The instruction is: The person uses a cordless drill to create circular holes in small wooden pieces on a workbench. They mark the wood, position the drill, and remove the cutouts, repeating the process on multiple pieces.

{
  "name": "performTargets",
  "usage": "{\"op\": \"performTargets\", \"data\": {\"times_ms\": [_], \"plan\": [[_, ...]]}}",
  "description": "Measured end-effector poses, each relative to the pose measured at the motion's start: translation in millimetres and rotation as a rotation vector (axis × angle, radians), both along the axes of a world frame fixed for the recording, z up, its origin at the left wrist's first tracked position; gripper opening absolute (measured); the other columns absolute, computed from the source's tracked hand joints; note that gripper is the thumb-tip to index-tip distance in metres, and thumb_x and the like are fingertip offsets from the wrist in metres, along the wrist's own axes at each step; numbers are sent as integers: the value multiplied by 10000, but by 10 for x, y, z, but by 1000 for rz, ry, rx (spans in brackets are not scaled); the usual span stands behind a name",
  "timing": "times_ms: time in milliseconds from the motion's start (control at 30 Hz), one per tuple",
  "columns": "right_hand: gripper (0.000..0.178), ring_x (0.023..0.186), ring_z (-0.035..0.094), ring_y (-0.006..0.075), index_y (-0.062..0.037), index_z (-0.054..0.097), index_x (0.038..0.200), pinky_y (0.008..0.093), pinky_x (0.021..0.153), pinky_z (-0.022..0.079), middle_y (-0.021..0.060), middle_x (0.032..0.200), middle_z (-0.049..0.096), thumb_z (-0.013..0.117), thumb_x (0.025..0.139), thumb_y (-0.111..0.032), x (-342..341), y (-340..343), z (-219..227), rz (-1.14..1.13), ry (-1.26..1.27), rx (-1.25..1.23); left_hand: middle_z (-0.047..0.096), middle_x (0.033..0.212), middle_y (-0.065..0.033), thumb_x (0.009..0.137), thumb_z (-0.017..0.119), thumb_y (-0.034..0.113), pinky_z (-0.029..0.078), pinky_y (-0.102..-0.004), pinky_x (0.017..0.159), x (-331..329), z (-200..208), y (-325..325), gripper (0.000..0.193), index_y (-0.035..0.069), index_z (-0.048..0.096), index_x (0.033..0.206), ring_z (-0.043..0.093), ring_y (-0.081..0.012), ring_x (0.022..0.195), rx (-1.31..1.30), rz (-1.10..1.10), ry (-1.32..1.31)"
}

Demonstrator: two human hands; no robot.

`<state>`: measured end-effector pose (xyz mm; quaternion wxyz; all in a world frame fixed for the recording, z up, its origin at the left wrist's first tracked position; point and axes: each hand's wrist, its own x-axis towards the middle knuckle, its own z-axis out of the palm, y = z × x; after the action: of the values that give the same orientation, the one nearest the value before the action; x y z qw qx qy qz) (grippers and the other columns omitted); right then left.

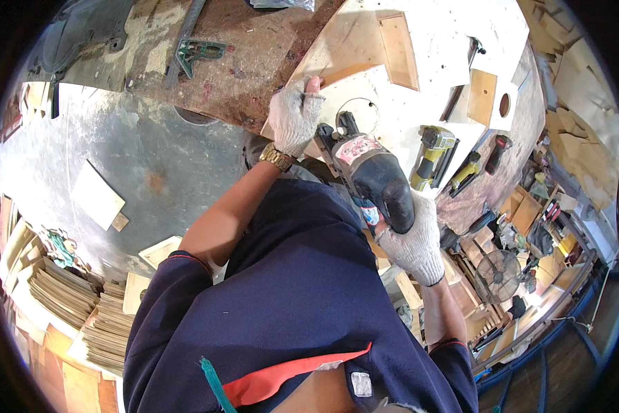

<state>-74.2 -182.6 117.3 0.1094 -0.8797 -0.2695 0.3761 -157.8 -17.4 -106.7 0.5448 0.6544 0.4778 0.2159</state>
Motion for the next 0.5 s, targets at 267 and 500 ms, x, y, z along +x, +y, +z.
{"op": "performTargets", "data": {"times_ms": [267,500], "plan": [[492,942,678,426,-31,693,1168,472,876,521,234,941,695,764,702,-173,-53,61,16,-22,13,-82,710,793,-198,1065,539,393,525,-433,689,-11,73,32,427,48,784,1010,719,-371,766,-35,-27,18],[543,981,678,402,-29,683,1216,459,902,516,228,965,705,759,699,-175,-162,-8,-42,-91,-41,-30,706,795,-185,1062,545,378,515,-441,675,-30,21,21,409,42,775,1020,707,-365,742,-35,-35,11]]}}
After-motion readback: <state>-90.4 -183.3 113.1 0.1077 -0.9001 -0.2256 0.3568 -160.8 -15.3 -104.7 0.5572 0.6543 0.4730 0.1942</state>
